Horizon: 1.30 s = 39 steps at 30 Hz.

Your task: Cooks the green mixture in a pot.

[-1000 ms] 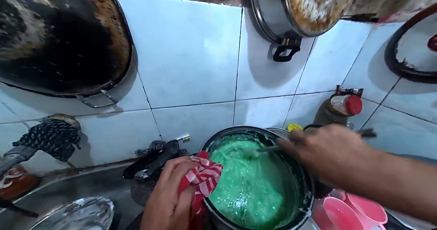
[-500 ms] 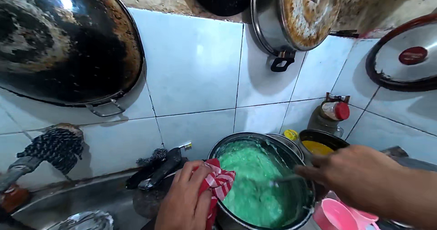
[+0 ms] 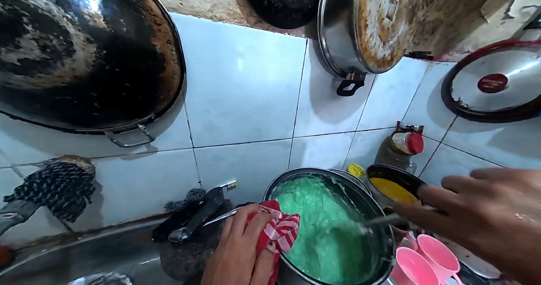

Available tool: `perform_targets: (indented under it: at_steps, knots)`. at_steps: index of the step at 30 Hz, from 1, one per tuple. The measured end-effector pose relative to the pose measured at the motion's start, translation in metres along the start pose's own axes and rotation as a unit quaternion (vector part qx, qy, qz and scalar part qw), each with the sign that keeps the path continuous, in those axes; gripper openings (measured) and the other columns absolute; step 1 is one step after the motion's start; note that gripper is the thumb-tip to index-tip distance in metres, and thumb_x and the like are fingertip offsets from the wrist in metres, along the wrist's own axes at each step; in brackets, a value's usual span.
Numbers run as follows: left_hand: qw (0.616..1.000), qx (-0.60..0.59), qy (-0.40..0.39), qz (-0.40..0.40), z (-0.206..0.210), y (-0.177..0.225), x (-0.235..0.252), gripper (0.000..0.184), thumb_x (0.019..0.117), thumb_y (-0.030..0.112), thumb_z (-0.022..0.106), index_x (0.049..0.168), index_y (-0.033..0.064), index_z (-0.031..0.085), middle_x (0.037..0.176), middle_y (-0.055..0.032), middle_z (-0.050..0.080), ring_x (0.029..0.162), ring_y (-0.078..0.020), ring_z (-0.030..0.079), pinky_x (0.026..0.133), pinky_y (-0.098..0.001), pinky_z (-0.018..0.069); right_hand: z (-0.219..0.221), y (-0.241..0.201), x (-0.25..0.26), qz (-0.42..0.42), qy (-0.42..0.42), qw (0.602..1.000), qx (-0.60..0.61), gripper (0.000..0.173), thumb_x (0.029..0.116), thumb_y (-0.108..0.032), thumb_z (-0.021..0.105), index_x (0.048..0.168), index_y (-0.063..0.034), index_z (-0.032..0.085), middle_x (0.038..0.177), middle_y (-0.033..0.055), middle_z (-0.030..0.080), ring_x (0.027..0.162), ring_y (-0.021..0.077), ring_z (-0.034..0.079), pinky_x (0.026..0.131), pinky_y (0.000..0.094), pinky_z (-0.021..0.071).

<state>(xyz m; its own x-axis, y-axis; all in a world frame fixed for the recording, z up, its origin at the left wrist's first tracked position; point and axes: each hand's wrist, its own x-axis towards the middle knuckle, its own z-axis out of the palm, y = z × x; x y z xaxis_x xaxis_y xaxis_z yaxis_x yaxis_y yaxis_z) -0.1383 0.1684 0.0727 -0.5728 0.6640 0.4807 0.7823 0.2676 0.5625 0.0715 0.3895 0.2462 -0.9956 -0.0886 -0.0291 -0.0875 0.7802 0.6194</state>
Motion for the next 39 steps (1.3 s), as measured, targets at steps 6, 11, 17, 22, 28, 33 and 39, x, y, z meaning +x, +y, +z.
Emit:
perform_targets:
  at_steps: [6, 11, 17, 22, 28, 33, 39]
  knots:
    - [0.996, 0.013, 0.065, 0.062, 0.011, 0.000, -0.014, 0.058, 0.1089, 0.045, 0.028, 0.117, 0.0085, 0.072, 0.125, -0.0246, 0.061, 0.111, -0.0409, 0.059, 0.083, -0.0507, 0.0525, 0.036, -0.015, 0.086, -0.018, -0.013, 0.993, -0.117, 0.021, 0.0911, 0.008, 0.059, 0.109, 0.0029, 0.067, 0.082, 0.0159, 0.063, 0.064, 0.0308, 0.064, 0.050, 0.0395, 0.0488]
    - [0.996, 0.032, 0.063, 0.054, 0.021, -0.001, -0.015, 0.048, 0.1064, 0.037, 0.038, 0.113, 0.0045, 0.072, 0.124, -0.0281, 0.059, 0.110, -0.0427, 0.058, 0.087, -0.0498, 0.0513, 0.001, -0.002, 0.071, 0.014, -0.314, 0.949, 0.025, 0.009, 0.0949, -0.007, 0.064, 0.100, -0.0033, 0.071, 0.078, 0.0132, 0.065, 0.072, 0.0319, 0.067, 0.062, 0.0473, 0.0513]
    - [0.994, -0.005, 0.096, 0.048, 0.032, -0.001, -0.021, 0.050, 0.1082, 0.034, 0.034, 0.116, 0.0002, 0.069, 0.123, -0.0307, 0.057, 0.115, -0.0426, 0.056, 0.095, -0.0500, 0.0491, 0.019, 0.022, 0.071, 0.055, -0.445, 0.837, 0.314, 0.027, 0.1067, -0.023, 0.057, 0.117, -0.0032, 0.073, 0.086, 0.0155, 0.067, 0.075, 0.0245, 0.061, 0.073, 0.0436, 0.0481]
    - [0.992, -0.041, 0.108, 0.057, 0.032, -0.007, -0.022, 0.048, 0.1089, 0.032, 0.034, 0.117, -0.0017, 0.067, 0.121, -0.0281, 0.057, 0.114, -0.0371, 0.056, 0.098, -0.0458, 0.0476, 0.029, 0.036, 0.062, 0.116, -0.299, 0.879, 0.353, 0.026, 0.1073, -0.019, 0.055, 0.123, -0.0109, 0.074, 0.093, 0.0121, 0.072, 0.082, 0.0228, 0.066, 0.078, 0.0433, 0.0521]
    - [0.985, -0.112, 0.108, 0.078, 0.031, -0.014, -0.019, 0.054, 0.1109, 0.036, 0.030, 0.115, -0.0068, 0.062, 0.117, -0.0211, 0.053, 0.116, -0.0172, 0.050, 0.103, -0.0257, 0.0412, 0.060, 0.009, 0.066, 0.098, -0.131, 0.983, 0.083, 0.039, 0.0941, -0.010, 0.065, 0.131, -0.0219, 0.067, 0.095, 0.0136, 0.069, 0.075, 0.0365, 0.068, 0.060, 0.0541, 0.0540]
    - [0.993, -0.040, 0.084, 0.068, 0.025, -0.010, -0.020, 0.053, 0.1103, 0.039, 0.032, 0.117, -0.0031, 0.064, 0.118, -0.0256, 0.055, 0.117, -0.0298, 0.053, 0.103, -0.0402, 0.0433, 0.095, -0.018, 0.042, -0.091, 0.109, 0.988, 0.061, 0.036, 0.0823, 0.001, 0.071, 0.117, -0.0084, 0.069, 0.071, 0.0082, 0.058, 0.052, 0.0245, 0.059, 0.043, 0.0380, 0.0473]
    - [0.994, -0.024, 0.082, 0.062, 0.023, -0.008, -0.018, 0.050, 0.1102, 0.035, 0.032, 0.116, -0.0023, 0.065, 0.119, -0.0261, 0.057, 0.116, -0.0328, 0.054, 0.101, -0.0432, 0.0451, 0.046, 0.037, 0.017, -0.111, 0.154, 0.979, -0.068, 0.030, 0.0889, -0.011, 0.063, 0.116, -0.0174, 0.073, 0.069, 0.0035, 0.057, 0.052, 0.0219, 0.056, 0.041, 0.0348, 0.0401]
